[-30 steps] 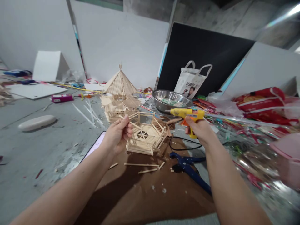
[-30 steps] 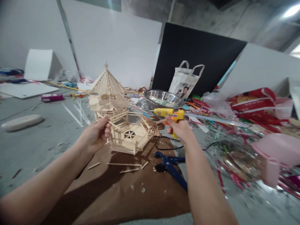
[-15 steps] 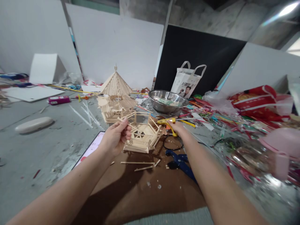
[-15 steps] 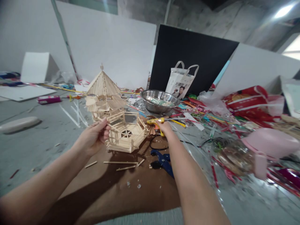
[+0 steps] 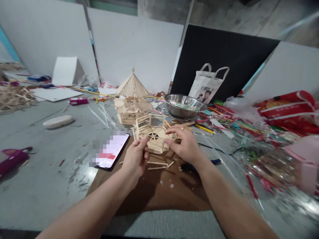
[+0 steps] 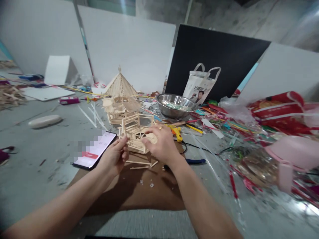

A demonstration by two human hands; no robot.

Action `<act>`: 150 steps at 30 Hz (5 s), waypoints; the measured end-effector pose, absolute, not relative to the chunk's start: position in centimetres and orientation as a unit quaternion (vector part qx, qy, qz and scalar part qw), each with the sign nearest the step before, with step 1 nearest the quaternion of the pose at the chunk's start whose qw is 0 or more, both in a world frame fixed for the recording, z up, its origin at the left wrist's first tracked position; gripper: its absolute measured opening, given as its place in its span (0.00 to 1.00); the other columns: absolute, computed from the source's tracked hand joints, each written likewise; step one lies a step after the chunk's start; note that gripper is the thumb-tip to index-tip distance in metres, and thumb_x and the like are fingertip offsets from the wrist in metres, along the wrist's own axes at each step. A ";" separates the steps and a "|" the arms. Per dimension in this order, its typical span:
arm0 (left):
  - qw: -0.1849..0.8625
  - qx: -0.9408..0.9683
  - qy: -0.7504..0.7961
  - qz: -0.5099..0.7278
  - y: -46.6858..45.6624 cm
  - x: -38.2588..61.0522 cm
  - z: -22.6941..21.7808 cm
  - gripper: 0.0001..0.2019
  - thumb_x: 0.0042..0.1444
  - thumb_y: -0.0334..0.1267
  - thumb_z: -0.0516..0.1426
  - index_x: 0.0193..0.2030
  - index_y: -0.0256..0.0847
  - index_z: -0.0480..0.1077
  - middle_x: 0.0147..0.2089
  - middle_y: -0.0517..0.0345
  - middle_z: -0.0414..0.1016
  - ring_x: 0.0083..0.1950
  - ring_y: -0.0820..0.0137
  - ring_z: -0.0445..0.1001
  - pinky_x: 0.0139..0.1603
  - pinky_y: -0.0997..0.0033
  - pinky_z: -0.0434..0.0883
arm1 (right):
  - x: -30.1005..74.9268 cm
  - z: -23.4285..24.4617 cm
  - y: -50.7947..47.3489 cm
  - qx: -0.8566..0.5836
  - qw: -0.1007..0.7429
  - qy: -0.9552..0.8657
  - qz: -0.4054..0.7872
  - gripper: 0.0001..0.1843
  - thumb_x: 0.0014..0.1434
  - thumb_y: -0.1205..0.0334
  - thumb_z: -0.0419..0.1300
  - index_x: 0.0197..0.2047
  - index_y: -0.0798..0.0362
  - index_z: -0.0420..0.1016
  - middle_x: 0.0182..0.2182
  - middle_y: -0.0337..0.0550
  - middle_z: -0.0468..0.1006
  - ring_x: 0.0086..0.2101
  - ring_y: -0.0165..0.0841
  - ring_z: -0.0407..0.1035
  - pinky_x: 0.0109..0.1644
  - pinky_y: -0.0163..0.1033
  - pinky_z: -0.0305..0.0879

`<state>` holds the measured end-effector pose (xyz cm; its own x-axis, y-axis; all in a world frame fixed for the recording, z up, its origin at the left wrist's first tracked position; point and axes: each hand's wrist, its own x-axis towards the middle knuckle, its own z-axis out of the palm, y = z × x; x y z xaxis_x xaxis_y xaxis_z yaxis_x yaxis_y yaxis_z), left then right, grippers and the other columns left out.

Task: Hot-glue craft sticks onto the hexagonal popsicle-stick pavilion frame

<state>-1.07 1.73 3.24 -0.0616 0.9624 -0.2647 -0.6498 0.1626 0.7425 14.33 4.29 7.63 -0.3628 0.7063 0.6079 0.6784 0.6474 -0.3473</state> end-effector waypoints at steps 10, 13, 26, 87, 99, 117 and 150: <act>0.655 0.219 0.402 0.601 1.9 -0.4 3.0 0.15 0.39 0.44 0.60 0.24 0.38 0.57 0.14 0.71 0.57 0.10 0.84 0.54 0.10 0.84 0.49 | 11.4 5.0 4.6 -0.387 0.324 -0.863 -0.013 0.04 0.49 0.62 0.56 0.28 0.51 0.71 0.35 0.40 0.73 0.42 0.35 0.62 0.51 0.46 0.47; 0.675 0.253 0.402 0.565 1.5 -0.8 2.9 0.15 0.41 0.45 0.59 0.23 0.38 0.57 0.15 0.70 0.57 0.11 0.84 0.53 0.10 0.83 0.49 | 11.6 5.3 5.0 -0.392 0.331 -0.858 -0.016 0.05 0.50 0.62 0.56 0.27 0.51 0.72 0.35 0.39 0.74 0.42 0.34 0.62 0.51 0.46 0.46; 0.077 0.769 0.509 0.379 5.3 -8.5 4.5 0.21 0.38 0.40 0.60 0.42 0.43 0.65 0.45 0.55 0.67 0.49 0.63 0.59 0.50 0.62 0.54 | 11.3 4.7 7.0 -0.450 0.278 -0.848 -0.027 0.08 0.50 0.61 0.54 0.24 0.51 0.72 0.36 0.39 0.74 0.42 0.36 0.62 0.50 0.50 0.43; 0.031 0.879 0.434 0.193 9.0 -7.3 4.7 0.08 0.46 0.44 0.55 0.33 0.46 0.68 0.36 0.61 0.69 0.42 0.66 0.61 0.44 0.64 0.48 | 10.8 5.1 7.2 -0.446 0.233 -0.864 -0.022 0.08 0.53 0.59 0.53 0.28 0.50 0.72 0.38 0.40 0.73 0.44 0.36 0.61 0.52 0.52 0.39; 0.010 0.867 0.445 0.222 9.2 -7.2 4.3 0.08 0.48 0.47 0.53 0.29 0.47 0.70 0.36 0.62 0.71 0.41 0.67 0.62 0.44 0.62 0.48 | 11.3 5.8 6.9 -0.456 0.210 -0.865 0.000 0.09 0.51 0.55 0.55 0.33 0.49 0.71 0.40 0.41 0.72 0.46 0.38 0.60 0.53 0.55 0.36; 0.002 0.876 0.426 0.227 8.9 -7.2 4.7 0.09 0.47 0.47 0.54 0.31 0.48 0.71 0.39 0.61 0.70 0.44 0.66 0.60 0.46 0.61 0.47 | 14.3 7.6 6.6 -0.464 0.088 -0.881 0.002 0.05 0.50 0.62 0.53 0.31 0.51 0.68 0.30 0.40 0.74 0.36 0.35 0.63 0.42 0.41 0.53; -0.144 0.880 0.344 0.293 7.5 -4.4 3.2 0.08 0.54 0.37 0.51 0.35 0.50 0.71 0.28 0.65 0.76 0.40 0.68 0.67 0.45 0.59 0.48 | 14.3 7.4 7.1 -0.461 0.065 -0.885 0.012 0.07 0.52 0.60 0.52 0.31 0.53 0.68 0.31 0.41 0.74 0.35 0.33 0.64 0.44 0.41 0.49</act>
<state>-4.41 7.54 3.16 0.5910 0.5211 0.6158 0.6907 -0.7213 -0.0524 14.28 7.06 7.37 -0.5659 0.8180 0.1028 0.8148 0.5739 -0.0816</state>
